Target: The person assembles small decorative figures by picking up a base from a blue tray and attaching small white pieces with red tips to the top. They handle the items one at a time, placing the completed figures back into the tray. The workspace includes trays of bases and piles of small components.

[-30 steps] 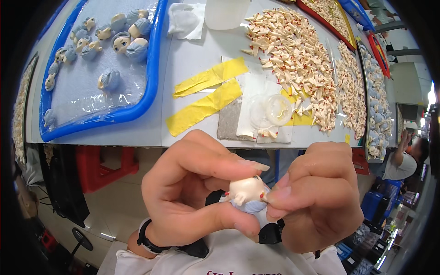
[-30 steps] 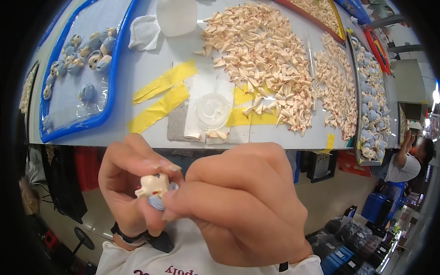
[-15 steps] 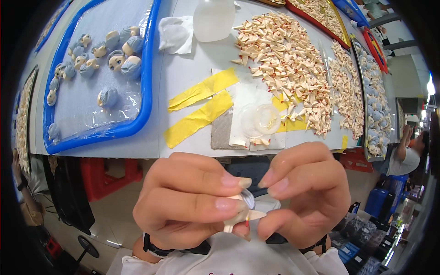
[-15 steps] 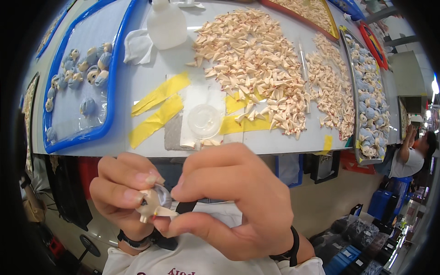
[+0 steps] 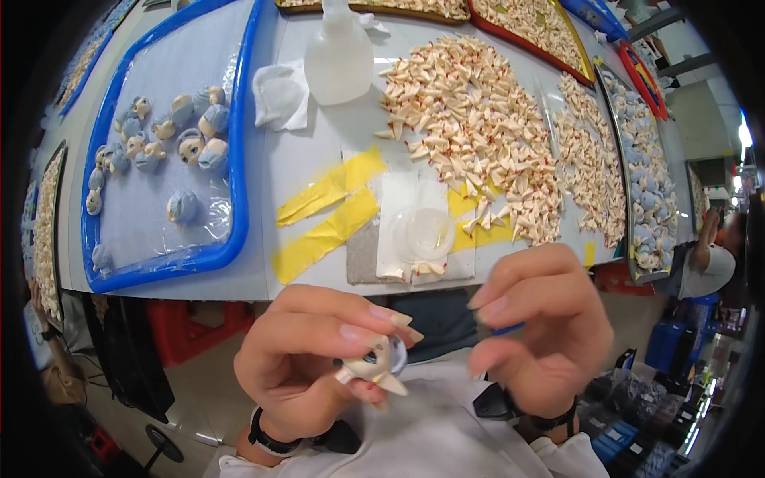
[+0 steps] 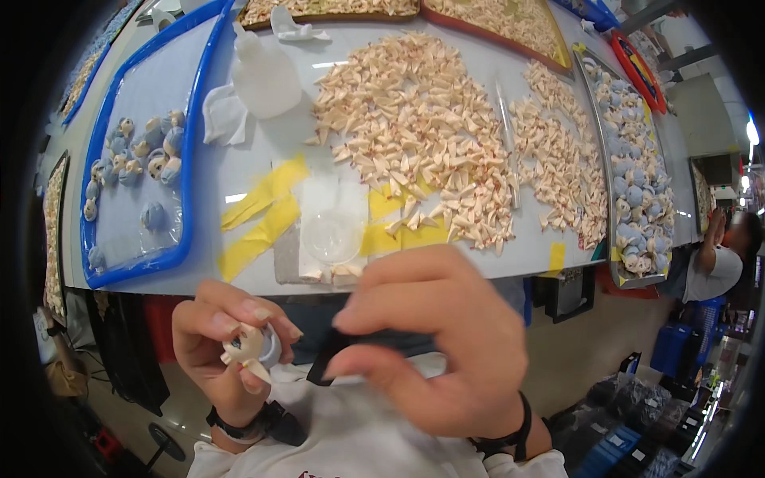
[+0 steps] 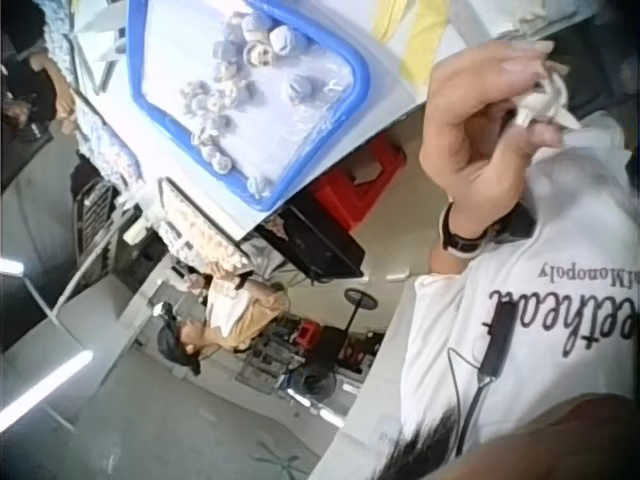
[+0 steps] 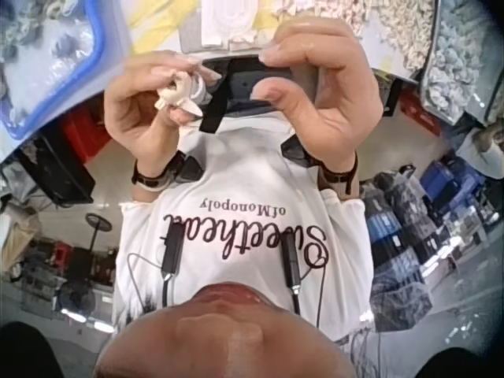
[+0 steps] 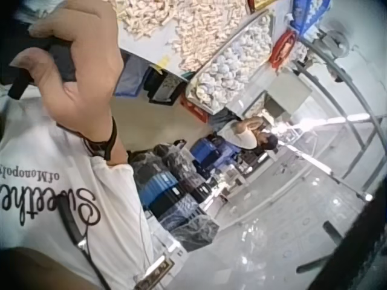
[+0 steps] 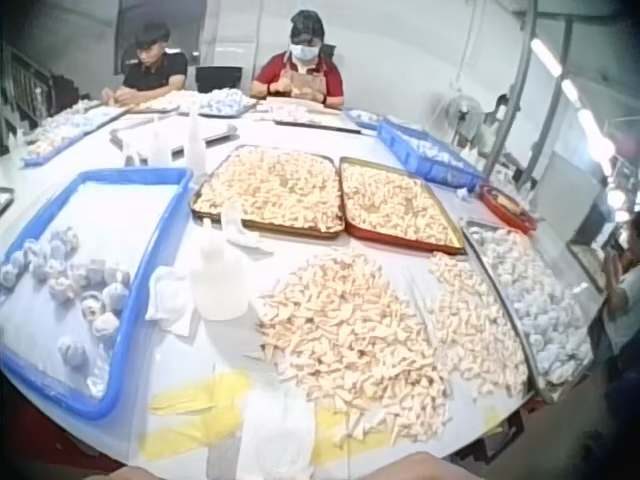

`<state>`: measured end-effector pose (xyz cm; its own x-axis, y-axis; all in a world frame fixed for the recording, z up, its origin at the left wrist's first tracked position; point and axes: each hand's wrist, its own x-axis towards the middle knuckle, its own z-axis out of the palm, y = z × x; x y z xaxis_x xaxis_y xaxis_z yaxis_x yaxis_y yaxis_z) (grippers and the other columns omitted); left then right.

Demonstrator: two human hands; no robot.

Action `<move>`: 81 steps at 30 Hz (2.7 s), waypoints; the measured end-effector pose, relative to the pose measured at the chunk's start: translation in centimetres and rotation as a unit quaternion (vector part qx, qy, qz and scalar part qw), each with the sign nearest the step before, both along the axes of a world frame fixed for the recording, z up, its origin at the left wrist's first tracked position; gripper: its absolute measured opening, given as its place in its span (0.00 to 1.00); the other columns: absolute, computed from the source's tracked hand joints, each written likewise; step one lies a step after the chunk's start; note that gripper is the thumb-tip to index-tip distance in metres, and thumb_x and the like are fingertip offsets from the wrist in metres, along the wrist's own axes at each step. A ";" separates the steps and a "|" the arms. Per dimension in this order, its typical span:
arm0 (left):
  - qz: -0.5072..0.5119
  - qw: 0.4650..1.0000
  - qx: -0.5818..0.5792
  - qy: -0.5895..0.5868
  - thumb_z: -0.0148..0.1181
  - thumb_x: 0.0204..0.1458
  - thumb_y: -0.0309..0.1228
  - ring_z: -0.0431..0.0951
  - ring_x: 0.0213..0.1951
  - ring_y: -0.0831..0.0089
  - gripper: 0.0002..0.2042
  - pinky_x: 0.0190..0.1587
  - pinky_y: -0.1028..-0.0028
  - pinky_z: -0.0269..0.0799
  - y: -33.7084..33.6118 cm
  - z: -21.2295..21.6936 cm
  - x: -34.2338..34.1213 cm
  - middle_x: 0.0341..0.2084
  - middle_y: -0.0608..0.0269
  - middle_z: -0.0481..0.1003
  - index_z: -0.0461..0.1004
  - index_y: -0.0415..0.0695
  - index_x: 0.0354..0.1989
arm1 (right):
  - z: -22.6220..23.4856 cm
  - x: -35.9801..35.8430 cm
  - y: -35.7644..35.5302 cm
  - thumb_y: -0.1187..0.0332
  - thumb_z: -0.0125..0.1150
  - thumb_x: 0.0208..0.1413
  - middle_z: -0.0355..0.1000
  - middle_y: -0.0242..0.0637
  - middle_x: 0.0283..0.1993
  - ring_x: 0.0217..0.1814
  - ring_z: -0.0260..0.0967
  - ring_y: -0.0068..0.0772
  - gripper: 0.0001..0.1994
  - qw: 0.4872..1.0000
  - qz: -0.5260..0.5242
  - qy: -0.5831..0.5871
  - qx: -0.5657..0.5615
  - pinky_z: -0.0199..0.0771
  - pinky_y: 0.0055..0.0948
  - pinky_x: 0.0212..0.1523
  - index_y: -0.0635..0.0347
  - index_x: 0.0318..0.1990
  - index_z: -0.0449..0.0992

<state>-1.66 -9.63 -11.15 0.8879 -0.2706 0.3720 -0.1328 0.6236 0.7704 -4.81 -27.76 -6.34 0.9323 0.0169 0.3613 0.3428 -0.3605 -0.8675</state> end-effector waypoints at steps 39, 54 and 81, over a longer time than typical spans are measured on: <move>0.091 0.973 0.039 0.209 0.67 0.39 0.40 0.75 0.32 0.65 0.24 0.28 0.78 0.73 4.9 2.6 1.0 0.33 0.57 0.68 0.65 0.38 0.39 | 7.8 20.4 -4.6 0.67 0.60 0.45 0.67 0.28 0.23 0.25 0.62 0.16 0.08 0.952 0.048 -0.002 -0.301 0.63 0.17 0.28 0.62 0.28 0.72; 0.068 0.983 0.022 0.171 0.70 0.37 0.37 0.72 0.28 0.75 0.21 0.32 0.80 0.70 2.2 2.6 -1.2 0.27 0.59 0.67 0.64 0.39 0.31 | 5.6 1.7 6.3 0.79 0.59 0.30 0.68 0.38 0.25 0.20 0.62 0.27 0.12 0.940 0.121 -0.158 -0.277 0.59 0.21 0.19 0.63 0.29 0.78; -0.010 0.986 -0.116 0.117 0.70 0.32 0.24 0.71 0.35 0.74 0.23 0.39 0.77 0.71 3.6 1.3 -1.0 0.32 0.59 0.67 0.68 0.33 0.39 | 6.3 1.4 5.7 0.89 0.55 0.28 0.69 0.39 0.27 0.23 0.65 0.28 0.17 0.976 0.120 -0.016 -0.182 0.64 0.21 0.22 0.60 0.29 0.76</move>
<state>-2.65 -5.99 -9.88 0.9521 -0.2202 0.2122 0.0451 0.7874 0.6148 -3.40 -22.06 -0.02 0.8741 0.3652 0.3202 0.4800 -0.5488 -0.6844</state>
